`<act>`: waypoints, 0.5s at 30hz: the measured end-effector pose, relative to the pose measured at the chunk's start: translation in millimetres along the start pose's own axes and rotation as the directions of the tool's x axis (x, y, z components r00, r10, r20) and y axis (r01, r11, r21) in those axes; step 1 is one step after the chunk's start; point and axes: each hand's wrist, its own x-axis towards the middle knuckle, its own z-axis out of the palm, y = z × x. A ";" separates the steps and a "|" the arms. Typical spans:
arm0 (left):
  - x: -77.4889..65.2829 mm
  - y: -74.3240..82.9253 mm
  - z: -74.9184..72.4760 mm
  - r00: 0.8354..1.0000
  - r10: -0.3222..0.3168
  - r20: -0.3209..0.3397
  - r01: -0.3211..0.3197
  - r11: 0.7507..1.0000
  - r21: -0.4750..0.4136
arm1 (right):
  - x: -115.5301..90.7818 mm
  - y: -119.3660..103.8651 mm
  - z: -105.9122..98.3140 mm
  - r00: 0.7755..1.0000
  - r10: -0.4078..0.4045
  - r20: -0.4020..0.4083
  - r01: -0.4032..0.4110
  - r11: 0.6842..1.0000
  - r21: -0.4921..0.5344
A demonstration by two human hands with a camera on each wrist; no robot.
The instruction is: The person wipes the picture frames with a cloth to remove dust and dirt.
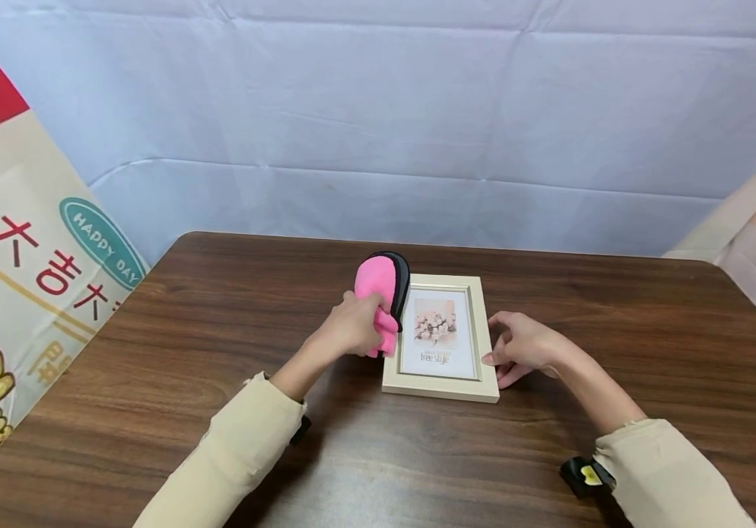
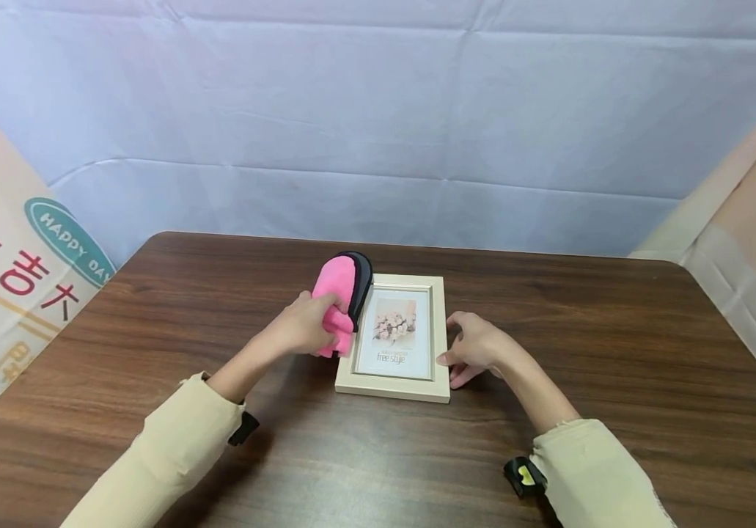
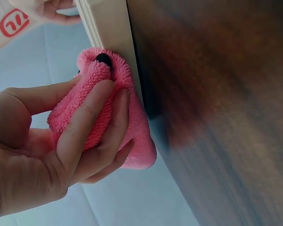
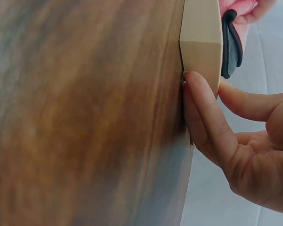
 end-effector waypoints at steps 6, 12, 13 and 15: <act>14.7 1.1 -2.1 0.999 -0.031 0.006 0.031 0.999 -0.018 | -0.3 0.1 0.0 1.000 0.003 0.005 -0.003 1.000 0.003; 18.8 0.3 -2.3 0.999 -0.040 0.020 0.040 0.998 -0.045 | -0.2 0.3 0.2 1.000 0.002 0.003 -0.002 1.000 0.004; 18.5 0.0 -2.1 0.999 -0.034 0.020 0.035 0.999 -0.038 | -0.2 0.4 0.2 1.000 0.001 0.002 -0.001 1.000 0.001; 17.3 -0.8 -1.3 1.000 -0.023 0.021 0.023 0.999 -0.025 | -0.5 0.5 0.1 1.000 0.002 0.001 -0.002 1.000 0.000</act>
